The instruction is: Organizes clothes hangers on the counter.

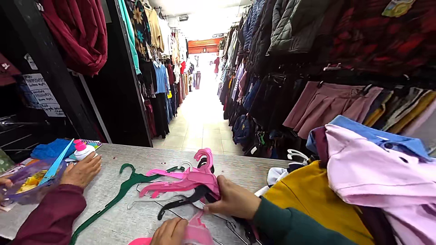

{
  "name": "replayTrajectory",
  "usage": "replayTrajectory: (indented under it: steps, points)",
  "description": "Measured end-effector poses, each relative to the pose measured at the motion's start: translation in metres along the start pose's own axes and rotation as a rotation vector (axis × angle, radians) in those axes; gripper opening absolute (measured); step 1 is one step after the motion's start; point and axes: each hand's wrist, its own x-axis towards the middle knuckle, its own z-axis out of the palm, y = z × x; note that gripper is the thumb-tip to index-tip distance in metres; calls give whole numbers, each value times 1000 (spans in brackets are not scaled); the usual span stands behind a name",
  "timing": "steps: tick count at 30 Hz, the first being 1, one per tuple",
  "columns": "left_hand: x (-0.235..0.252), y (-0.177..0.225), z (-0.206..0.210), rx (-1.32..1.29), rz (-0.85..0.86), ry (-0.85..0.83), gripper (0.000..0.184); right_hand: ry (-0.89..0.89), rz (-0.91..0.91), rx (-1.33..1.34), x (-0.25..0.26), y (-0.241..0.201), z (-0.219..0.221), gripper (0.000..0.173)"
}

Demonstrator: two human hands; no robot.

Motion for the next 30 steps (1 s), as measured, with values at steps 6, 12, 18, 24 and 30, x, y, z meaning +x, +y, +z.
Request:
replayTrajectory:
  steps: [6,12,18,24,30]
  points:
    - [4,2,5,15,40,35,36,-74,-10,-109,2,-5,0,69]
    - [1,-2,3,8,22,26,37,-15,-12,-116,1,-2,-32,60]
    - [0,-6,1,8,18,44,37,233,-140,-182,-4,18,-66,50]
    - [3,5,-3,61,-159,59,48,357,-123,-203,-32,18,-104,50]
    - [-38,31,-73,-127,268,295,22,84,-184,-205,-58,-17,-85,51]
